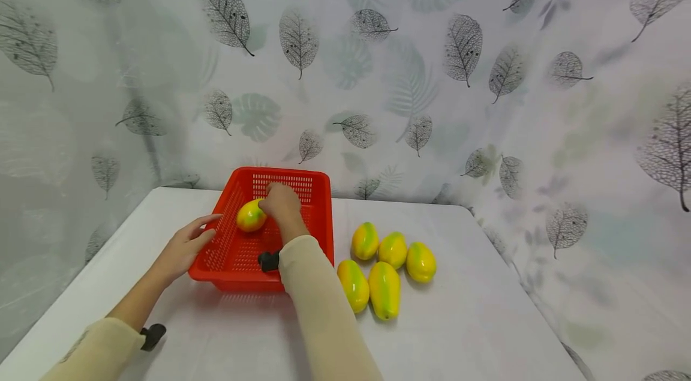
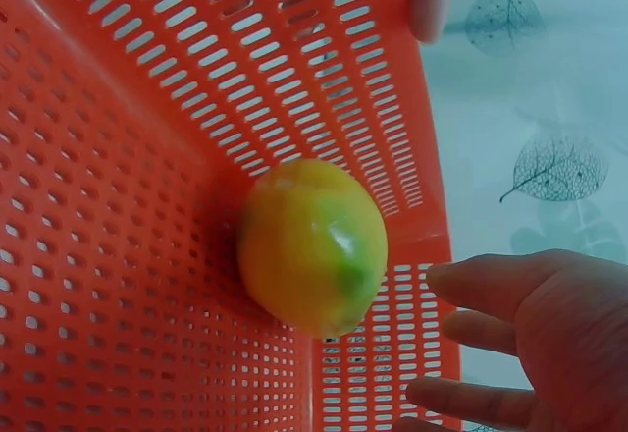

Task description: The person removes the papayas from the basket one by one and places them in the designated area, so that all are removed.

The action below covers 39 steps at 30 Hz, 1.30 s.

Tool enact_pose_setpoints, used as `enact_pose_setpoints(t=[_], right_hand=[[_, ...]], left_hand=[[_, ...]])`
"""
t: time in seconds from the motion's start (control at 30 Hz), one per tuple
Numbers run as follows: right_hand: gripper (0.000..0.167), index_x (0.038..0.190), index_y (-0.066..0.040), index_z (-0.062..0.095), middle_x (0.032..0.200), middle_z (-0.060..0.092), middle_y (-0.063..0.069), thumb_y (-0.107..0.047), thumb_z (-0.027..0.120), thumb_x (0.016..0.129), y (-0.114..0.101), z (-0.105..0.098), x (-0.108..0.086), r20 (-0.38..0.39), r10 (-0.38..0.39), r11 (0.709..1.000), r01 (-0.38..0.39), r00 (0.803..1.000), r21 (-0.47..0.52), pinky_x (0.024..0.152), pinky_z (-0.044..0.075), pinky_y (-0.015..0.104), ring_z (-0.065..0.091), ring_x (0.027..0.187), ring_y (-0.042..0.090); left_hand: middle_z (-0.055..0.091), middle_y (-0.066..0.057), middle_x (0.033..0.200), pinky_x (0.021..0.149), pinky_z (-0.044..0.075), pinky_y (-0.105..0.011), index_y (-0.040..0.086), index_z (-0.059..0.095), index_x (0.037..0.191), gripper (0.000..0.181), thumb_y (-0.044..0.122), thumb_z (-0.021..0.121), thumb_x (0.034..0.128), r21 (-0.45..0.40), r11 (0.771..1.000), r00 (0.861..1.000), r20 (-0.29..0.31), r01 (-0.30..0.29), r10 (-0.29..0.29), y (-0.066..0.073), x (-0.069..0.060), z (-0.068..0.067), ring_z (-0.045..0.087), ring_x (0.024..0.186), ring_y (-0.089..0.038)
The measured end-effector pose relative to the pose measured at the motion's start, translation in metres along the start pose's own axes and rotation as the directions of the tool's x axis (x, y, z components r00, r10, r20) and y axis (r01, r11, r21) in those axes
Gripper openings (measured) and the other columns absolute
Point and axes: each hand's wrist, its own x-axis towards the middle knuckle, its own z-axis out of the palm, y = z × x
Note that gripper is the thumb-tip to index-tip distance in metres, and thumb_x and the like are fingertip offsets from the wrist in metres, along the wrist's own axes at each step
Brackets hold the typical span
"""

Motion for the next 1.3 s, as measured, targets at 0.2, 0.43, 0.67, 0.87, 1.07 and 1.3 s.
enact_pose_setpoints(t=[0.2, 0.43, 0.67, 0.87, 1.07, 1.3], right_hand=[[0.046, 0.137, -0.017, 0.066, 0.133, 0.070, 0.002, -0.032, 0.073, 0.095, -0.005, 0.003, 0.000, 0.012, -0.009, 0.999, 0.008, 1.000, 0.032, 0.101, 0.055, 0.041, 0.065, 0.114, 0.023], [0.051, 0.140, -0.018, 0.064, 0.132, 0.070, 0.001, -0.034, 0.076, 0.093, -0.010, 0.008, 0.000, 0.034, -0.015, 1.000, 0.014, 0.999, 0.019, 0.103, 0.055, 0.040, 0.064, 0.112, 0.022], [0.051, 0.141, -0.022, 0.064, 0.137, 0.068, -0.002, -0.034, 0.075, 0.093, -0.015, 0.009, -0.001, 0.081, -0.067, 0.998, 0.066, 0.995, 0.007, 0.107, 0.053, 0.039, 0.063, 0.121, 0.022], [0.050, 0.141, -0.021, 0.065, 0.137, 0.068, 0.002, -0.030, 0.077, 0.093, -0.019, 0.013, -0.001, 0.116, -0.112, 0.993, 0.105, 0.987, 0.063, 0.104, 0.055, 0.038, 0.063, 0.118, 0.023], [0.051, 0.138, -0.020, 0.066, 0.137, 0.066, 0.003, -0.028, 0.080, 0.090, -0.018, 0.016, 0.001, 0.126, -0.134, 0.990, 0.127, 0.983, 0.060, 0.101, 0.056, 0.035, 0.061, 0.116, 0.022], [0.052, 0.139, -0.021, 0.066, 0.138, 0.065, 0.004, -0.029, 0.080, 0.090, -0.016, 0.017, -0.001, 0.190, -0.160, 0.987, 0.150, 0.969, 0.064, 0.103, 0.056, 0.038, 0.060, 0.118, 0.022]], left_hand=[[0.048, -0.030, 0.148, 0.085, 0.064, -0.045, 0.015, 0.037, 0.160, 0.051, 0.027, 0.046, 0.1106, 0.018, 1.000, 1.000, -0.016, -0.005, 0.006, -0.001, -0.002, -0.002, 0.061, 0.116, -0.041], [0.046, -0.030, 0.150, 0.086, 0.064, -0.045, 0.014, 0.036, 0.160, 0.052, 0.026, 0.046, 0.1106, 0.018, 1.000, 1.000, -0.021, 0.001, 0.000, -0.001, -0.005, -0.003, 0.061, 0.119, -0.044], [0.048, -0.031, 0.147, 0.083, 0.065, -0.043, 0.013, 0.036, 0.160, 0.051, 0.026, 0.045, 0.1111, 0.019, 1.000, 1.000, -0.015, -0.016, 0.016, -0.002, -0.006, -0.004, 0.064, 0.113, -0.041], [0.048, -0.030, 0.148, 0.082, 0.065, -0.042, 0.014, 0.035, 0.160, 0.052, 0.026, 0.047, 0.1107, 0.016, 1.000, 1.000, -0.011, -0.014, 0.014, -0.002, -0.006, -0.003, 0.065, 0.112, -0.040], [0.049, -0.030, 0.146, 0.083, 0.065, -0.043, 0.014, 0.036, 0.160, 0.052, 0.027, 0.047, 0.1106, 0.014, 1.000, 1.000, -0.009, -0.021, 0.021, 0.000, -0.005, -0.002, 0.064, 0.113, -0.040], [0.049, -0.030, 0.146, 0.083, 0.065, -0.043, 0.014, 0.035, 0.160, 0.052, 0.027, 0.046, 0.1108, 0.014, 1.000, 1.000, -0.002, -0.019, 0.019, 0.001, -0.003, 0.000, 0.065, 0.112, -0.039]])
